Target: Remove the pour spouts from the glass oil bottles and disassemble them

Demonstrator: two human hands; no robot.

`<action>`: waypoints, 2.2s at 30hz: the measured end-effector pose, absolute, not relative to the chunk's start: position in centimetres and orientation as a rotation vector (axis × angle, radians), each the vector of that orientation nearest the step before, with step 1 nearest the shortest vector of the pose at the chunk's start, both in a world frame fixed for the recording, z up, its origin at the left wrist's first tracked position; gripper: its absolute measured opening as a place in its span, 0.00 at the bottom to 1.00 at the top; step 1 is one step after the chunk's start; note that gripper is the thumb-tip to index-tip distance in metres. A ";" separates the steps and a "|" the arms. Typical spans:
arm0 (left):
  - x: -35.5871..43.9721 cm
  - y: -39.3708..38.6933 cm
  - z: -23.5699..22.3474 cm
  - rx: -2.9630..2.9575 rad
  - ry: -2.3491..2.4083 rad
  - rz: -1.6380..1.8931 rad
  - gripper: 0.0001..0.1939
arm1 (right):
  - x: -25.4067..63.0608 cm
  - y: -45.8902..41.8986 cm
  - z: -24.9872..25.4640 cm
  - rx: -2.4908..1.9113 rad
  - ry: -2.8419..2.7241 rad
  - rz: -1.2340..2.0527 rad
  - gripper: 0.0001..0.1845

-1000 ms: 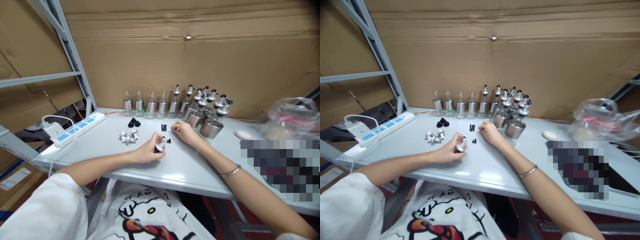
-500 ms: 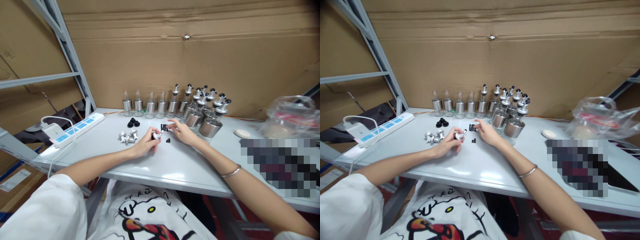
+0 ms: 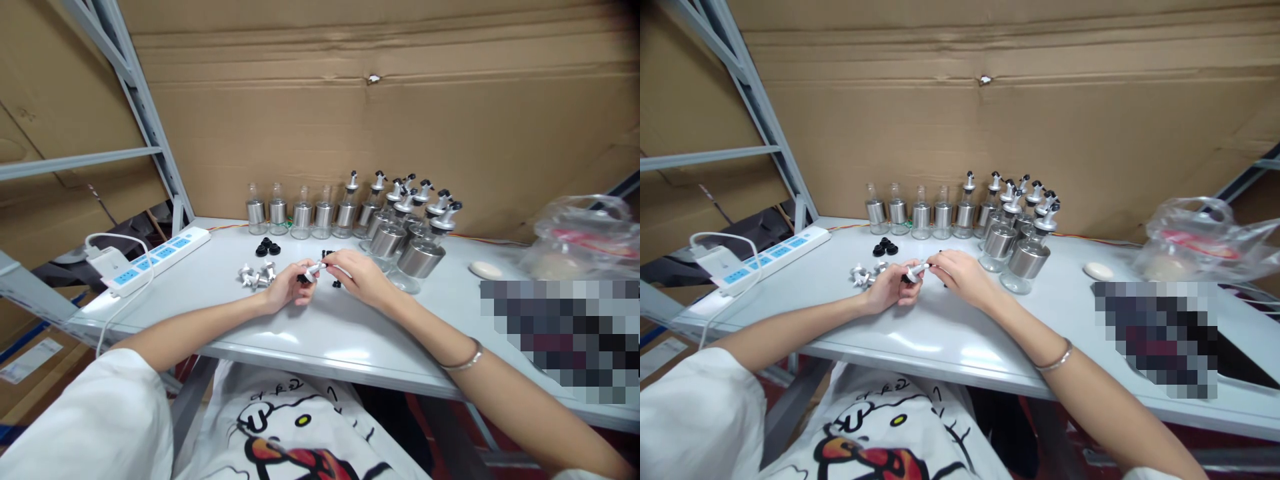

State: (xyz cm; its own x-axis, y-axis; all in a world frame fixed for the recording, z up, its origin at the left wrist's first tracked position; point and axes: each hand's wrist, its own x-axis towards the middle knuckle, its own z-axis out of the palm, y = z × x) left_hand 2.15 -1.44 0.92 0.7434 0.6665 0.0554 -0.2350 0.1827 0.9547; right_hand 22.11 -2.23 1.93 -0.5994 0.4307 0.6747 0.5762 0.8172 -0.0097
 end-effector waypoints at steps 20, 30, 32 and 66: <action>2.6 -2.1 0.8 1.585 0.463 0.900 0.15 | 21.6 -3.0 2.8 -0.912 -2.171 0.340 0.29; 2.6 -1.8 0.3 1.765 0.556 0.965 0.12 | 21.6 -2.7 2.8 -0.969 -2.168 0.297 0.31; 2.6 -1.7 0.5 1.831 0.586 0.962 0.10 | 21.5 -2.8 2.7 -0.968 -2.181 0.302 0.30; 2.6 -1.0 1.3 1.048 0.536 0.743 0.12 | 23.4 -1.8 2.6 -1.035 -2.293 0.141 0.13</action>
State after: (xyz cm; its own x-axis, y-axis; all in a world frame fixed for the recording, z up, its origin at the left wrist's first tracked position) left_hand 2.58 -1.05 1.31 0.6435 0.7639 -0.0485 -0.2869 0.2994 0.9100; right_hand 23.35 -1.80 2.59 -0.5071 0.7101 0.4884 0.6448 0.6886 -0.3318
